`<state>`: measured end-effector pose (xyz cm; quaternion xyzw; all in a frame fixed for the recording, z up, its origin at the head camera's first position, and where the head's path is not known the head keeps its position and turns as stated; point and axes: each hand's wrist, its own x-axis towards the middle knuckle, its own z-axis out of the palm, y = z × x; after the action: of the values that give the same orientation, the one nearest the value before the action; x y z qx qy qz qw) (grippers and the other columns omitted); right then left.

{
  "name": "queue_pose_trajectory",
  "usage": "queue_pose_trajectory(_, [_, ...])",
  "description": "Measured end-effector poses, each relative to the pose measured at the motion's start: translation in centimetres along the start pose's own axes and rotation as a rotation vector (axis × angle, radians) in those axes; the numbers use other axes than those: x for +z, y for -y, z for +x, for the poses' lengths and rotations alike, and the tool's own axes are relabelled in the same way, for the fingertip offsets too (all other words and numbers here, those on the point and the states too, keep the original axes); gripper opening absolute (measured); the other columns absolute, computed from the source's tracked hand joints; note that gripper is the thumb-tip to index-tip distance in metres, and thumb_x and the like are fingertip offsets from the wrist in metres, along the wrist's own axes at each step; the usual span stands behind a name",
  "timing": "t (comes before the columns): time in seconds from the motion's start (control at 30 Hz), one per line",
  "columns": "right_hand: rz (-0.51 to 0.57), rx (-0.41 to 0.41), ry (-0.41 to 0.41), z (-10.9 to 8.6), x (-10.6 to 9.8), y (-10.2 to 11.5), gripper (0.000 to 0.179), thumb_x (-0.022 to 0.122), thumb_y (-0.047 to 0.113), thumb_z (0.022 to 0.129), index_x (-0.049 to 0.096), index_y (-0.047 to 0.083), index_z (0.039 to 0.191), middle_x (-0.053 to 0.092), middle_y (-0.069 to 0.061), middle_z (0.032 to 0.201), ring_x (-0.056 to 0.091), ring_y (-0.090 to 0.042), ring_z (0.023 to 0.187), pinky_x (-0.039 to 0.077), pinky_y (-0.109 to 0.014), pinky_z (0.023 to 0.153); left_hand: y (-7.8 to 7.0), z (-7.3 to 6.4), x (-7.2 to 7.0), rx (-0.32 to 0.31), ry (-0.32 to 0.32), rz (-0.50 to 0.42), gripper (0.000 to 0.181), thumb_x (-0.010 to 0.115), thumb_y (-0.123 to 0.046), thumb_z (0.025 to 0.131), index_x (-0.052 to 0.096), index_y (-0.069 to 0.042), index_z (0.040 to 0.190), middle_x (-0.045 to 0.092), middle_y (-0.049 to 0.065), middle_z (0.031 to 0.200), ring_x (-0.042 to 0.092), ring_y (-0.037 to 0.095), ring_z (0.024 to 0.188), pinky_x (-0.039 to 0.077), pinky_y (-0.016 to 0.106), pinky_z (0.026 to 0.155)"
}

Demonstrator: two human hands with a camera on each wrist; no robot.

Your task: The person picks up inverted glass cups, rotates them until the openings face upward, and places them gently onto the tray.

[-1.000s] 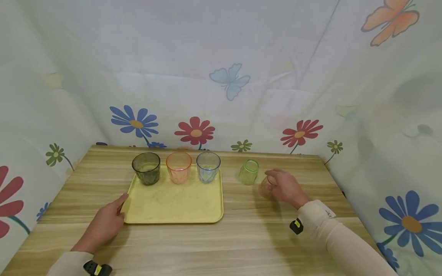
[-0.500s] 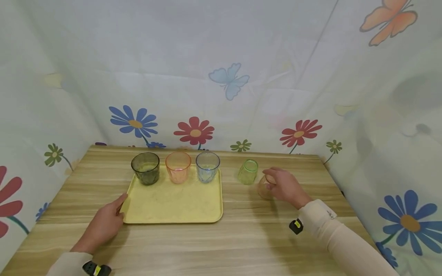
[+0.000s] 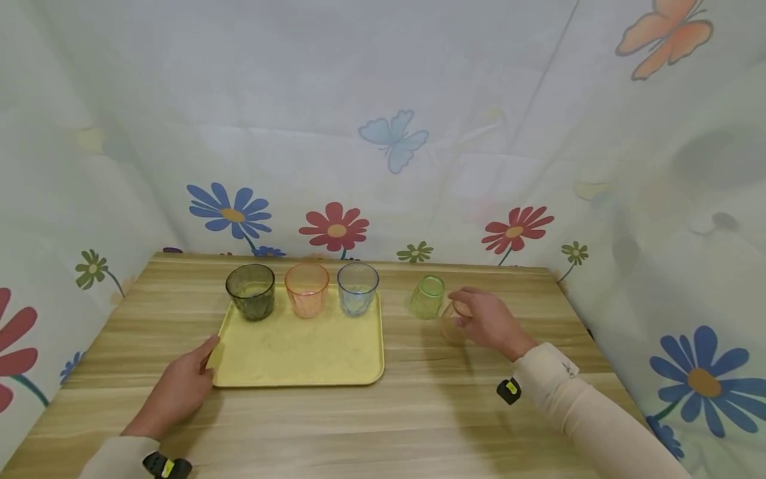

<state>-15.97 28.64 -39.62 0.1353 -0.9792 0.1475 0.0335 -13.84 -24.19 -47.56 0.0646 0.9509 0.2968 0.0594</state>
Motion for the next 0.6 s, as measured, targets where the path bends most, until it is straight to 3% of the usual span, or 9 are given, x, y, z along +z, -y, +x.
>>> queue_pose_trajectory(0.6, [0.011,-0.042,0.011,0.0,-0.8,1.1,0.044,0.077,0.005,0.091,0.068,0.004,0.134,0.071,-0.014,0.132,0.071,-0.035,0.116,0.058,-0.054,0.101,0.1,-0.1,-0.1,0.008,0.004,0.004,0.063,0.052,0.0,0.098,0.032,0.013,0.156,0.044,0.042,0.149,0.046,0.059,0.137,0.047,0.069,0.103])
